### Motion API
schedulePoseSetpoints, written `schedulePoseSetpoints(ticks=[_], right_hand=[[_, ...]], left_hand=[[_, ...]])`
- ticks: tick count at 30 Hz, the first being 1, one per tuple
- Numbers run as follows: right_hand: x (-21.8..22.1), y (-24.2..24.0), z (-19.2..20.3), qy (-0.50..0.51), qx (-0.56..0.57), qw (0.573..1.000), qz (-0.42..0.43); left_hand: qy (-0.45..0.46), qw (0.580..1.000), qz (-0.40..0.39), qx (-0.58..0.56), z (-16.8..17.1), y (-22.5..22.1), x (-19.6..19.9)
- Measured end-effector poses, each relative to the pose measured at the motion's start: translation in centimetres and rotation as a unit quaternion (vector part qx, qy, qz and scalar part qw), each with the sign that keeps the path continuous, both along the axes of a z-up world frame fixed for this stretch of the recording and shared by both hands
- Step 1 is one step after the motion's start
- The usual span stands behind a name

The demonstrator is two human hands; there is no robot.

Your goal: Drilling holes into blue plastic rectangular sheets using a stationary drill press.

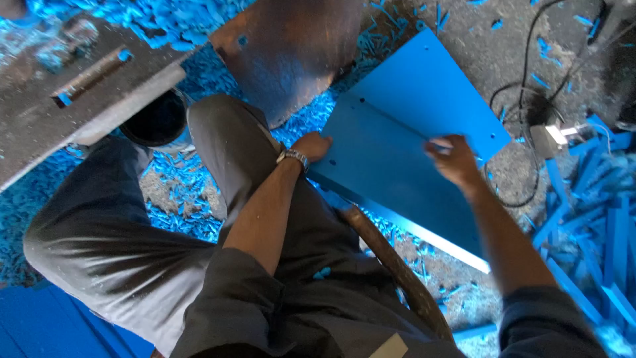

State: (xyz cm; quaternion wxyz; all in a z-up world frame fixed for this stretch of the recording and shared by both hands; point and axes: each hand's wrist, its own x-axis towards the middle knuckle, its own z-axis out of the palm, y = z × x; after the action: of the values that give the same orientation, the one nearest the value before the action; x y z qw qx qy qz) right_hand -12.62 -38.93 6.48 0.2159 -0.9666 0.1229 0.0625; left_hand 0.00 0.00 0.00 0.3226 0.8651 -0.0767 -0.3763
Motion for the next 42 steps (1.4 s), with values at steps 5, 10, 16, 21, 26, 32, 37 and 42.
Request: schedulePoseSetpoints(ticks=[5,10,16,21,26,32,37,42], right_hand=[[-15.3,-21.3,-18.8,0.256,0.049,0.94,-0.22],[-19.2,-18.2,-17.3,0.24,0.154,0.884,-0.371],[-19.8,-14.0,-17.5,0.152,0.282,0.829,-0.458],[-17.8,-9.1,-11.6,0.15,0.407,0.787,-0.439],[-13.4,-8.5,-7.8,0.141,0.41,0.817,-0.379],[-8.3,-6.6,-0.7,0.119,0.418,0.853,-0.29],[-4.4,-0.2,2.5,0.142,0.226,0.952,-0.153],[-1.0,15.0,8.3,-0.04,0.317,0.946,0.054]], left_hand=[[0.043,0.999,0.005,0.024,2.7,-0.2,-0.8],[0.0,1.0,0.023,0.011,3.2,-0.7,-1.2],[-0.101,0.993,0.047,-0.04,10.9,-1.5,-2.9],[-0.189,0.977,0.06,-0.079,16.9,-0.8,-4.8],[-0.16,0.979,0.119,-0.05,28.3,7.6,-9.9],[-0.195,0.953,0.213,-0.09,29.9,17.1,-21.1],[-0.158,0.936,0.31,-0.055,33.3,23.5,-28.5],[-0.204,0.873,0.435,-0.082,33.0,29.0,-33.7]])
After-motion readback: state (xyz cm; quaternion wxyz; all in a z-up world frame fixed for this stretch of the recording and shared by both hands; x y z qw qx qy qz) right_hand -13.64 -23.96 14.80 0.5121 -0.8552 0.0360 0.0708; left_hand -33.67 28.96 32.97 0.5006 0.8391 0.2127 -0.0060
